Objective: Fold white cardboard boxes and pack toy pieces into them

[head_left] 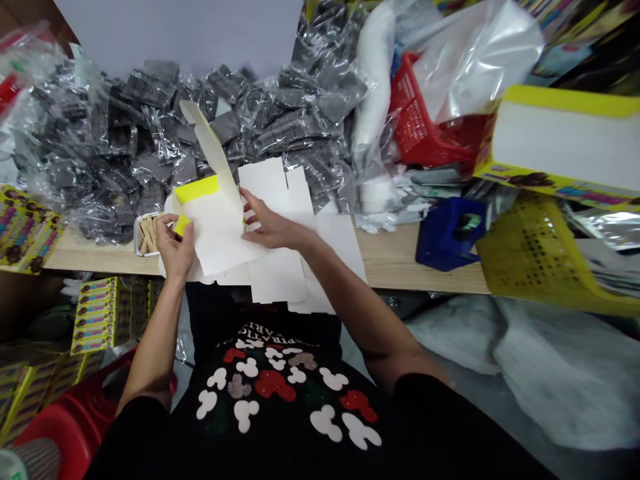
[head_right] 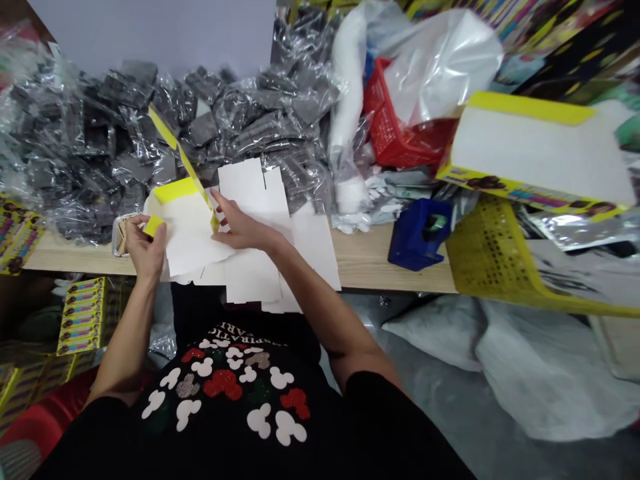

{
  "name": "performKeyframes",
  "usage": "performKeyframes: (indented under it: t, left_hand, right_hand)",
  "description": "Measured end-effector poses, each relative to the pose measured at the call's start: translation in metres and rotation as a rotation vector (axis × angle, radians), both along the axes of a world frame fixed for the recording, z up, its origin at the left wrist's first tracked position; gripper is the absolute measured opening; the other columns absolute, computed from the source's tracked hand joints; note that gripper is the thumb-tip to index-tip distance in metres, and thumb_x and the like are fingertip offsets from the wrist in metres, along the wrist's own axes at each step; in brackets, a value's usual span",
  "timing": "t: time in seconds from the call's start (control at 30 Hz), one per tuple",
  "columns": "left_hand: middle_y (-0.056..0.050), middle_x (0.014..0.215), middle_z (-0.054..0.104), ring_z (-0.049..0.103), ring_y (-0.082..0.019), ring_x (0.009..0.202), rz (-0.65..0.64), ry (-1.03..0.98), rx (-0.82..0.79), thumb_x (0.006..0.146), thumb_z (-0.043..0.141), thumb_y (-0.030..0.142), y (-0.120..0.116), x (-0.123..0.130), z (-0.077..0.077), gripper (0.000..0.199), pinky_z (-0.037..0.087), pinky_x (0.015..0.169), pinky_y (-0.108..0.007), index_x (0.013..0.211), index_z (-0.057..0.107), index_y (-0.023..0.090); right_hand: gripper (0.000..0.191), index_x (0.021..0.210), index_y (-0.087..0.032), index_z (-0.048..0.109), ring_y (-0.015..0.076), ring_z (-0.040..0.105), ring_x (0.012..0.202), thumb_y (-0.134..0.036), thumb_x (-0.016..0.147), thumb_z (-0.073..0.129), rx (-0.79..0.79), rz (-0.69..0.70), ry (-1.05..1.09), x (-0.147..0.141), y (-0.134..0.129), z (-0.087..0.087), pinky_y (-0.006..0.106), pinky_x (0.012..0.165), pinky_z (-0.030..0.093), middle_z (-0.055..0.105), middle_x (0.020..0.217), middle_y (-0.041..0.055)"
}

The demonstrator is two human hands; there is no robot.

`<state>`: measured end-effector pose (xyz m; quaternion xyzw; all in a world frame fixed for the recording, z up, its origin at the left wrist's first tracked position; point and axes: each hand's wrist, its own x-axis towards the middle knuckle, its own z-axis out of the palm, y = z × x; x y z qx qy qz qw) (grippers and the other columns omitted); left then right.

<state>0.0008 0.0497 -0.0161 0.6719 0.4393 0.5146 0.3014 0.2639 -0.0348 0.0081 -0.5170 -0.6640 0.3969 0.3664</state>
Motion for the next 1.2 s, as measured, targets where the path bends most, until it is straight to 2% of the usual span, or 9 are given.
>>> performKeyframes:
  t: [0.2, 0.33, 0.5, 0.6, 0.7, 0.83, 1.0, 1.1, 1.2]
  left_hand:
    - [0.002, 0.087, 0.051, 0.051, -0.016, 0.073, -0.288, 0.098, 0.032, 0.093, 0.072, 0.062, 0.008, -0.008, 0.013, 0.053, 0.048, 0.071, -0.03, 0.127, 0.057, 0.024]
    - [-0.01, 0.122, 0.059, 0.06, -0.029, 0.113, -0.518, 0.479, 0.125, 0.085, 0.079, 0.049, -0.027, -0.027, 0.039, 0.087, 0.055, 0.101, -0.045, 0.16, 0.043, 0.025]
    - [-0.011, 0.111, 0.063, 0.064, -0.027, 0.103, -0.272, 0.552, 0.134, 0.1, 0.064, 0.047, -0.064, -0.028, 0.033, 0.033, 0.055, 0.094, -0.041, 0.12, 0.075, 0.022]
    - [-0.006, 0.091, 0.064, 0.063, -0.022, 0.084, -0.253, 0.482, -0.022, 0.102, 0.062, 0.052, -0.059, -0.02, 0.015, 0.034, 0.052, 0.077, -0.035, 0.088, 0.075, 0.023]
    - [-0.005, 0.078, 0.054, 0.056, -0.02, 0.073, -0.193, 0.489, -0.195, 0.101, 0.058, 0.054, -0.046, -0.004, -0.002, 0.049, 0.049, 0.07, -0.035, 0.064, 0.057, 0.022]
    - [-0.009, 0.106, 0.059, 0.064, -0.027, 0.098, 0.017, 0.493, -0.309, 0.091, 0.07, 0.039, -0.034, 0.024, -0.016, 0.022, 0.055, 0.091, -0.042, 0.103, 0.069, 0.021]
    - [-0.015, 0.131, 0.059, 0.065, -0.032, 0.12, 0.102, 0.348, -0.363, 0.081, 0.077, 0.024, -0.033, 0.039, -0.027, 0.086, 0.055, 0.106, -0.048, 0.16, 0.044, 0.021]
    - [-0.01, 0.121, 0.065, 0.07, -0.024, 0.11, 0.141, 0.005, -0.431, 0.084, 0.081, 0.041, -0.047, 0.034, -0.025, 0.086, 0.059, 0.097, -0.037, 0.158, 0.043, 0.023]
    - [-0.007, 0.107, 0.071, 0.073, -0.019, 0.098, 0.019, -0.357, -0.62, 0.08, 0.084, 0.061, -0.07, 0.031, -0.015, 0.064, 0.06, 0.091, -0.033, 0.126, 0.066, 0.021]
  right_hand:
    - [0.058, 0.148, -0.009, 0.059, 0.0388, 0.063, 0.127, -0.041, 0.1, 0.061, -0.092, -0.396, -0.413, -0.025, 0.058, 0.008, 0.052, 0.114, 0.051, 0.068, 0.136, 0.0212]
    - [0.041, 0.125, -0.008, 0.072, 0.0363, 0.067, 0.115, -0.039, 0.108, 0.051, -0.06, -0.406, -0.596, -0.026, 0.038, 0.033, 0.046, 0.103, 0.053, 0.073, 0.118, 0.0223]
    - [0.027, 0.098, -0.014, 0.073, 0.0218, 0.067, 0.086, -0.027, 0.103, 0.05, -0.008, -0.205, -0.494, -0.007, -0.029, 0.05, 0.033, 0.083, 0.051, 0.075, 0.098, 0.0108]
    - [0.036, 0.115, -0.014, 0.074, 0.0209, 0.073, 0.1, -0.007, 0.091, 0.048, -0.133, -0.077, -0.365, 0.004, -0.058, 0.043, 0.029, 0.087, 0.054, 0.08, 0.109, 0.0081]
    - [0.045, 0.118, -0.011, 0.075, 0.0269, 0.075, 0.111, 0.001, 0.085, 0.047, -0.294, -0.013, -0.583, -0.007, -0.08, 0.038, 0.035, 0.094, 0.056, 0.08, 0.119, 0.0156]
    - [0.039, 0.12, -0.011, 0.074, 0.0291, 0.074, 0.111, -0.002, 0.09, 0.051, -0.232, 0.168, -0.696, -0.06, -0.096, 0.043, 0.037, 0.093, 0.057, 0.077, 0.123, 0.0184]
    - [0.061, 0.153, -0.003, 0.051, 0.0358, 0.05, 0.148, 0.002, 0.092, 0.05, -0.104, -0.031, -0.751, -0.105, -0.051, 0.022, 0.043, 0.103, 0.057, 0.051, 0.159, 0.0277]
    - [0.043, 0.134, -0.003, 0.064, 0.0358, 0.059, 0.134, 0.001, 0.095, 0.048, -0.187, -0.067, -0.804, -0.103, -0.025, 0.012, 0.045, 0.102, 0.056, 0.064, 0.137, 0.0268]
    - [0.036, 0.128, -0.008, 0.067, 0.0331, 0.062, 0.128, -0.003, 0.099, 0.047, -0.098, -0.095, -0.757, -0.1, -0.025, 0.017, 0.043, 0.101, 0.054, 0.068, 0.129, 0.0218]
